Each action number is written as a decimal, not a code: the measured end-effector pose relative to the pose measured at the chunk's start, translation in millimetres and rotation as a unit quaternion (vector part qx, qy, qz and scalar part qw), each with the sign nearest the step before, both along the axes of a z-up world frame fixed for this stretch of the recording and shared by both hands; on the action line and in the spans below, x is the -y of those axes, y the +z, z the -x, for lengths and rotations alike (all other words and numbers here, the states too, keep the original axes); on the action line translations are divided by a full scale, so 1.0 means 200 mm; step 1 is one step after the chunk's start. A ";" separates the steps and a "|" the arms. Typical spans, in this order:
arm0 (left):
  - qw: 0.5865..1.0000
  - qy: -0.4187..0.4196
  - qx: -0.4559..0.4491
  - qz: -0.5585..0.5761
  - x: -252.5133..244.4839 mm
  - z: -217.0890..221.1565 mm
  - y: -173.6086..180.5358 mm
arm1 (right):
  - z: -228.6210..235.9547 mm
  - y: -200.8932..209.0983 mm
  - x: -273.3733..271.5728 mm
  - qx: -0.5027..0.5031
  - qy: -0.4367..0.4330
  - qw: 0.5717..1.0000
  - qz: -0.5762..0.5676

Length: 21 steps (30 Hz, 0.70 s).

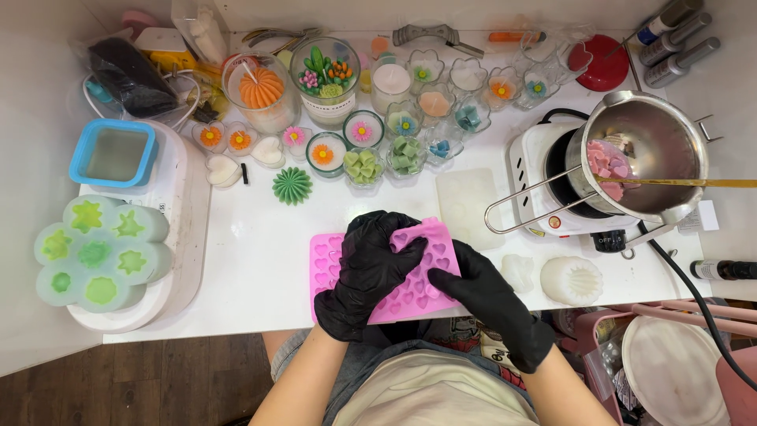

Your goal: The recorder is removing small heart-shaped and flower-shaped wax pieces from silicone molds.

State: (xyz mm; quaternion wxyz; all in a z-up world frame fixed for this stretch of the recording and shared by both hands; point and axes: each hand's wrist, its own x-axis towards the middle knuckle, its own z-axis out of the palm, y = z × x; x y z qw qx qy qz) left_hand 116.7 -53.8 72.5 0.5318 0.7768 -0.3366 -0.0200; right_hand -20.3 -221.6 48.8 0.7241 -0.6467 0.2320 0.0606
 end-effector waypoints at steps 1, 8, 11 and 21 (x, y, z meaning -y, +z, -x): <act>1.000 0.000 -0.001 0.000 0.00 0.00 -0.01 | -0.02 0.02 -0.02 -0.001 0.000 1.000 0.000; 0.999 -0.027 0.034 0.011 -0.01 -0.01 -0.06 | -0.15 0.21 -0.16 -0.135 -0.035 0.978 0.155; 1.000 -0.018 0.008 0.021 -0.01 0.00 -0.06 | -0.10 0.09 -0.11 -0.104 -0.030 0.981 0.163; 0.999 0.030 0.028 0.023 0.01 0.00 -0.08 | -0.01 0.03 -0.01 0.005 0.046 0.999 -0.024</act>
